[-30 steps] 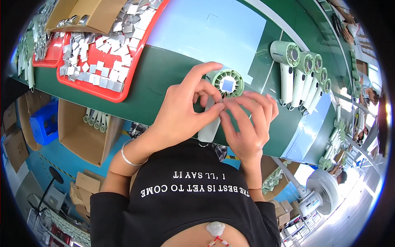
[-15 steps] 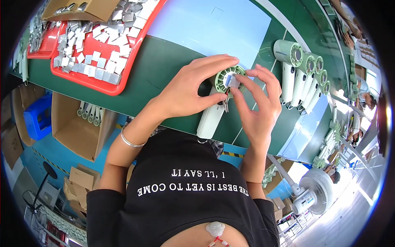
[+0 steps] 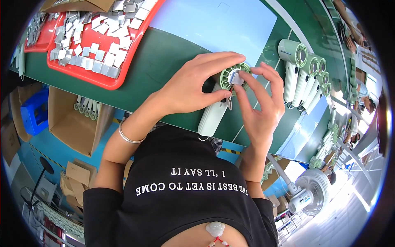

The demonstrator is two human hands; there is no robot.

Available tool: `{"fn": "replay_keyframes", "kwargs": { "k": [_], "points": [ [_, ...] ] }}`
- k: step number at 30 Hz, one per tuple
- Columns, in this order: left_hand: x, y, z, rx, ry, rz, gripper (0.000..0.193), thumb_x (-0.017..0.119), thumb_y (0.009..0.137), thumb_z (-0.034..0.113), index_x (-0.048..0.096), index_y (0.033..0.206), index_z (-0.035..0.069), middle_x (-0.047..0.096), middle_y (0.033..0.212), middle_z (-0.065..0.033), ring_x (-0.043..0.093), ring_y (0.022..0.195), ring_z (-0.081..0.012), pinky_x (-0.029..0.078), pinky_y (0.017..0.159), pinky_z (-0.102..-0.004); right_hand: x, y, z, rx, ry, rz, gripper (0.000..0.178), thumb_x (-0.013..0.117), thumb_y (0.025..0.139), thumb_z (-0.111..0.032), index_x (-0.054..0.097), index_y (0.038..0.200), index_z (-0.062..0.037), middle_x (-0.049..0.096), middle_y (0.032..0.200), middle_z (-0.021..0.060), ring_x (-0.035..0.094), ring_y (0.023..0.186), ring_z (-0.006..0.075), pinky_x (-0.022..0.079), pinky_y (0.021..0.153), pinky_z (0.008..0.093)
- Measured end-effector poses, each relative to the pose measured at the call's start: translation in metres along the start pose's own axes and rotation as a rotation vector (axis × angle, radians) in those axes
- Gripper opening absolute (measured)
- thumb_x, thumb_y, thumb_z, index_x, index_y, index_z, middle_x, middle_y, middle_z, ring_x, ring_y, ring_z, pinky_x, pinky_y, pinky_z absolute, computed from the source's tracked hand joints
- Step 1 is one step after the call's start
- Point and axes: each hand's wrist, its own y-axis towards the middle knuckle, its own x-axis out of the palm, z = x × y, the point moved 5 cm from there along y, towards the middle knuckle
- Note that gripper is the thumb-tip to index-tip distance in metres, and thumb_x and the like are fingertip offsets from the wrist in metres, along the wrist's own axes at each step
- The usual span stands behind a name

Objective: The person assembles handheld fans by sticking thermal pads onto the fan heads and pressing metal plates into the center hubs. The person then arranges the assembled fans along the assembly line table.

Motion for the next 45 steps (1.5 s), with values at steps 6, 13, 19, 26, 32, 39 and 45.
{"fn": "replay_keyframes", "kwargs": {
  "k": [6, 13, 19, 26, 32, 39, 45],
  "points": [
    [0.0, 0.0, 0.001, -0.008, 0.01, -0.001, 0.07, 0.077, 0.078, 0.007, 0.054, 0.144, 0.012, 0.056, 0.145, -0.0071, 0.051, 0.135, -0.0288, 0.041, 0.113, -0.042, 0.001, 0.001, -0.002, 0.003, -0.009, -0.013, 0.03, 0.082, 0.071, 0.0, 0.077, 0.1, -0.0064, 0.064, 0.111, 0.0091, 0.062, 0.115, 0.0327, 0.051, 0.094, 0.0429],
    [0.0, -0.001, 0.001, -0.016, 0.02, -0.001, 0.07, 0.078, 0.078, 0.009, 0.054, 0.144, 0.013, 0.056, 0.145, -0.0067, 0.051, 0.135, -0.0285, 0.041, 0.113, -0.0419, 0.002, 0.001, 0.0, 0.029, 0.014, -0.022, 0.029, 0.081, 0.071, 0.0, 0.077, 0.1, -0.0064, 0.064, 0.112, 0.0091, 0.064, 0.114, 0.0315, 0.052, 0.093, 0.0415],
    [0.001, 0.0, 0.002, -0.013, 0.017, -0.01, 0.07, 0.077, 0.078, 0.008, 0.054, 0.144, 0.012, 0.056, 0.145, -0.0069, 0.051, 0.135, -0.0286, 0.041, 0.113, -0.0417, 0.001, 0.002, 0.002, 0.055, 0.026, -0.048, 0.03, 0.081, 0.072, 0.0, 0.077, 0.101, -0.0061, 0.063, 0.112, 0.009, 0.064, 0.113, 0.0303, 0.052, 0.093, 0.0408],
    [0.001, -0.002, 0.001, 0.001, 0.034, 0.004, 0.074, 0.079, 0.076, 0.009, 0.052, 0.145, 0.011, 0.055, 0.146, -0.0073, 0.051, 0.134, -0.0294, 0.041, 0.113, -0.0417, 0.001, 0.005, 0.005, 0.237, 0.305, -0.042, 0.03, 0.081, 0.071, -0.001, 0.076, 0.1, -0.0045, 0.063, 0.114, 0.0101, 0.062, 0.112, 0.0263, 0.049, 0.096, 0.0379],
    [0.003, 0.0, 0.0, -0.005, 0.024, 0.005, 0.074, 0.08, 0.075, 0.01, 0.052, 0.144, 0.01, 0.055, 0.145, -0.0093, 0.051, 0.134, -0.031, 0.042, 0.112, -0.0421, 0.006, -0.001, 0.014, 0.176, 0.276, -0.043, 0.026, 0.081, 0.072, 0.001, 0.075, 0.097, -0.0028, 0.063, 0.116, 0.0107, 0.062, 0.111, 0.0246, 0.049, 0.096, 0.036],
    [0.002, 0.0, -0.003, -0.034, -0.045, -0.021, 0.074, 0.08, 0.075, 0.01, 0.052, 0.143, 0.009, 0.056, 0.144, -0.0109, 0.052, 0.134, -0.0321, 0.043, 0.111, -0.043, 0.014, 0.004, 0.02, 0.305, 0.46, -0.15, 0.022, 0.08, 0.072, 0.005, 0.073, 0.093, 0.0011, 0.059, 0.117, 0.0084, 0.059, 0.106, 0.0201, 0.048, 0.093, 0.0323],
    [0.002, 0.003, -0.001, -0.034, -0.06, -0.029, 0.072, 0.08, 0.075, 0.01, 0.053, 0.142, 0.008, 0.056, 0.144, -0.0111, 0.052, 0.134, -0.0323, 0.042, 0.112, -0.0424, 0.012, 0.009, 0.022, 0.285, 0.47, -0.168, 0.02, 0.08, 0.073, 0.004, 0.072, 0.09, 0.0011, 0.058, 0.116, 0.009, 0.059, 0.103, 0.0185, 0.047, 0.091, 0.0307]
  ]
}}
